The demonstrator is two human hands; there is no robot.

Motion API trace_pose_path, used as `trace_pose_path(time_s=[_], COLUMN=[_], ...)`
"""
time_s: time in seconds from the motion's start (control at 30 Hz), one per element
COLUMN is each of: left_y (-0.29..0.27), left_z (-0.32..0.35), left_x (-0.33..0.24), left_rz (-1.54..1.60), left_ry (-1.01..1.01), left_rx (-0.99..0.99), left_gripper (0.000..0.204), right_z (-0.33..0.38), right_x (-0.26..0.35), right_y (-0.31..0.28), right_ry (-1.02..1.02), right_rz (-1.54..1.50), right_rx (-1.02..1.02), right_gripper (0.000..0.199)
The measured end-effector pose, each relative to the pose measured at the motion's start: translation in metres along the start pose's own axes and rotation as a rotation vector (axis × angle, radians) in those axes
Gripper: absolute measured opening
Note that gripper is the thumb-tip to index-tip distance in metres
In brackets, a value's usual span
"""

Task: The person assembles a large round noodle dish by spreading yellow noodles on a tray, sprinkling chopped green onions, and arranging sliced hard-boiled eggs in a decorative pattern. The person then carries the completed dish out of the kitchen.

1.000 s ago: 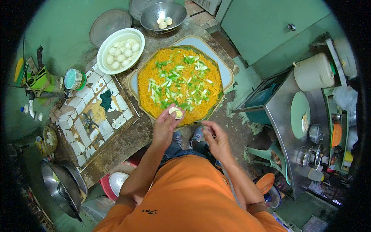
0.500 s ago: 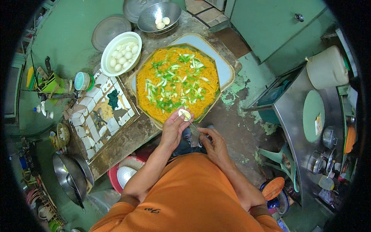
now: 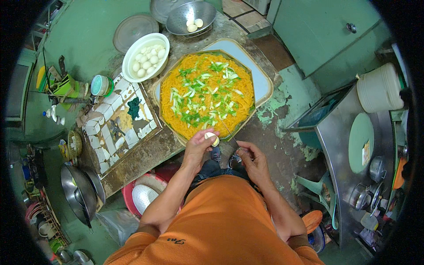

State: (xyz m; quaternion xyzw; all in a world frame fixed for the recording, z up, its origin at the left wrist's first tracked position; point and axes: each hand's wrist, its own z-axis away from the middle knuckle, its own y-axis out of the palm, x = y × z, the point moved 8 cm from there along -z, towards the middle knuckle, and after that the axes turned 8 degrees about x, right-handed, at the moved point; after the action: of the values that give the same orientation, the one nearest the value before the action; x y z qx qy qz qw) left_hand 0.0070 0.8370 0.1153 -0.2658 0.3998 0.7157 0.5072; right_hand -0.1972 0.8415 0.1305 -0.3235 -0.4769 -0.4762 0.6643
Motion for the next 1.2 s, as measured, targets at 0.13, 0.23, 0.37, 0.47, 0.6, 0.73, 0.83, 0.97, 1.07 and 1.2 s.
trace_pose_path(time_s=[0.13,0.23,0.37,0.47,0.6,0.73,0.83,0.97,1.07,1.2], left_y=[-0.010,-0.011,0.001,0.008,0.009,0.005,0.004,0.003,0.000,0.002], left_z=[0.004,0.006,0.009,0.009,0.009,0.007,0.002,-0.001,-0.003,-0.008], left_x=[0.002,0.000,-0.005,-0.006,-0.008,-0.011,-0.008,-0.006,-0.007,-0.006], left_rz=[0.170,0.289,0.342,0.418,0.400,0.278,0.329,0.329,0.304,0.310], left_ry=[0.015,0.011,-0.004,-0.016,0.013,0.106,0.116,0.100,0.121,0.137], left_rx=[0.018,0.081,0.188,0.200,0.184,0.146,0.123,0.096,0.068,0.066], left_gripper=[0.030,0.036,0.037,0.042,0.046,0.040,0.042,0.042,0.042,0.042], right_z=[0.000,0.001,0.004,0.005,0.005,0.007,0.009,0.010,0.009,0.009], right_x=[0.001,0.003,0.002,0.001,0.001,-0.001,0.003,0.008,0.011,0.026], right_y=[0.003,0.005,0.008,0.009,0.013,0.012,0.013,0.019,0.024,0.027], right_ry=[-0.016,-0.010,0.025,0.031,-0.009,-0.004,-0.013,-0.001,-0.004,-0.158], right_rz=[-0.079,-0.094,-0.138,-0.156,-0.117,-0.093,-0.051,-0.034,-0.037,0.102], right_rx=[0.014,0.016,0.017,0.009,0.038,0.027,0.030,0.044,0.060,0.041], right_gripper=[0.026,0.026,0.026,0.025,0.029,0.030,0.029,0.029,0.028,0.026])
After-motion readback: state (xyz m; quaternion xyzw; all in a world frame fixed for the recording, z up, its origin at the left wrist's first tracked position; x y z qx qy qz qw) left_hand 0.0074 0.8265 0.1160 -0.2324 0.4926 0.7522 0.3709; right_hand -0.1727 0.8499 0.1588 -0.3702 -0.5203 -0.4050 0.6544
